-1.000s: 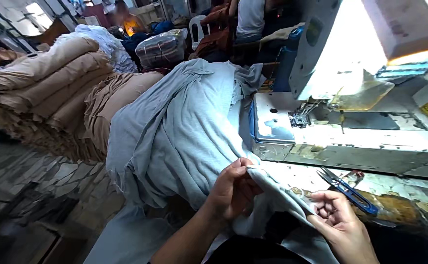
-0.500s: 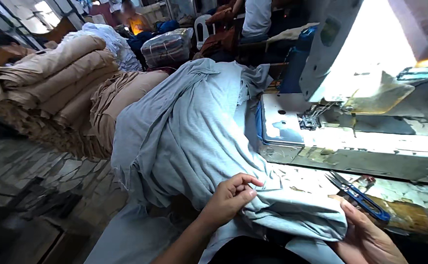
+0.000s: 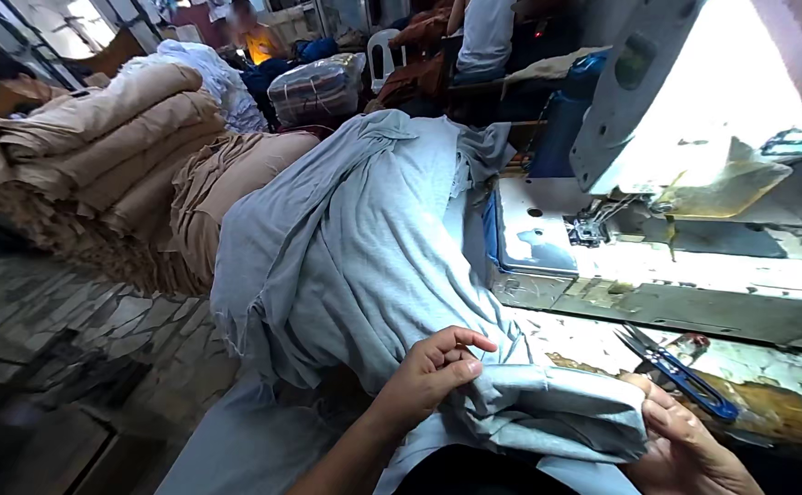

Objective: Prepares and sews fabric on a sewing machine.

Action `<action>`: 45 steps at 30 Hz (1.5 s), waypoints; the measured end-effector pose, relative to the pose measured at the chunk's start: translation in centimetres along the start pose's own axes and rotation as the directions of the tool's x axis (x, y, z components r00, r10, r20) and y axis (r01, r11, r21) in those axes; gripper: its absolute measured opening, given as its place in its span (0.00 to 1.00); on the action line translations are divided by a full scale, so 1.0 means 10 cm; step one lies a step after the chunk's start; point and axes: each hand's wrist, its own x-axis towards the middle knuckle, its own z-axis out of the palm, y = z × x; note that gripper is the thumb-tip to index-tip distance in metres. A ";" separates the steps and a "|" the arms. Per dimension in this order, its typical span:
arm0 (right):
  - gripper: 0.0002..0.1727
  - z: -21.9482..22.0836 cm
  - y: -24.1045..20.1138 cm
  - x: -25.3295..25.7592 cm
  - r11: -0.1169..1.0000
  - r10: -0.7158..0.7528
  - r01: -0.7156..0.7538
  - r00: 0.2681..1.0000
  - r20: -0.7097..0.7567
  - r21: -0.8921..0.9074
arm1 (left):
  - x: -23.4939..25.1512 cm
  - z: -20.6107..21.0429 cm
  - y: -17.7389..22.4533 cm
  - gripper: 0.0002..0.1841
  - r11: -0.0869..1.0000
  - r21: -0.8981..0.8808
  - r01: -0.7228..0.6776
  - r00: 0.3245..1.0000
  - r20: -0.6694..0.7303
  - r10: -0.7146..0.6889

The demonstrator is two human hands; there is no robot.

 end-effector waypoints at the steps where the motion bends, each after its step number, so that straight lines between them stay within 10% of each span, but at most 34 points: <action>1: 0.10 0.00 0.00 0.00 1.000 -0.003 0.003 1.000 -0.006 -0.012 | 0.00 0.01 0.00 0.13 1.000 -0.016 0.005 1.000 0.007 -0.005; 16: 0.09 0.01 -0.05 -0.07 0.991 -0.031 0.008 0.984 -0.174 -0.131 | -0.01 0.03 0.01 0.11 0.999 -0.037 0.022 1.000 -0.004 -0.023; 25: 0.09 -0.05 -0.04 -0.09 0.982 0.031 -0.034 0.999 -0.020 -0.183 | -0.02 0.01 0.05 0.09 0.974 -0.228 0.009 1.000 -0.021 -0.014; 45: 0.13 0.04 -0.05 0.11 0.911 -0.128 0.088 0.989 -0.072 -0.403 | -0.03 -0.06 0.08 0.11 0.998 0.048 -0.032 0.999 -0.010 0.033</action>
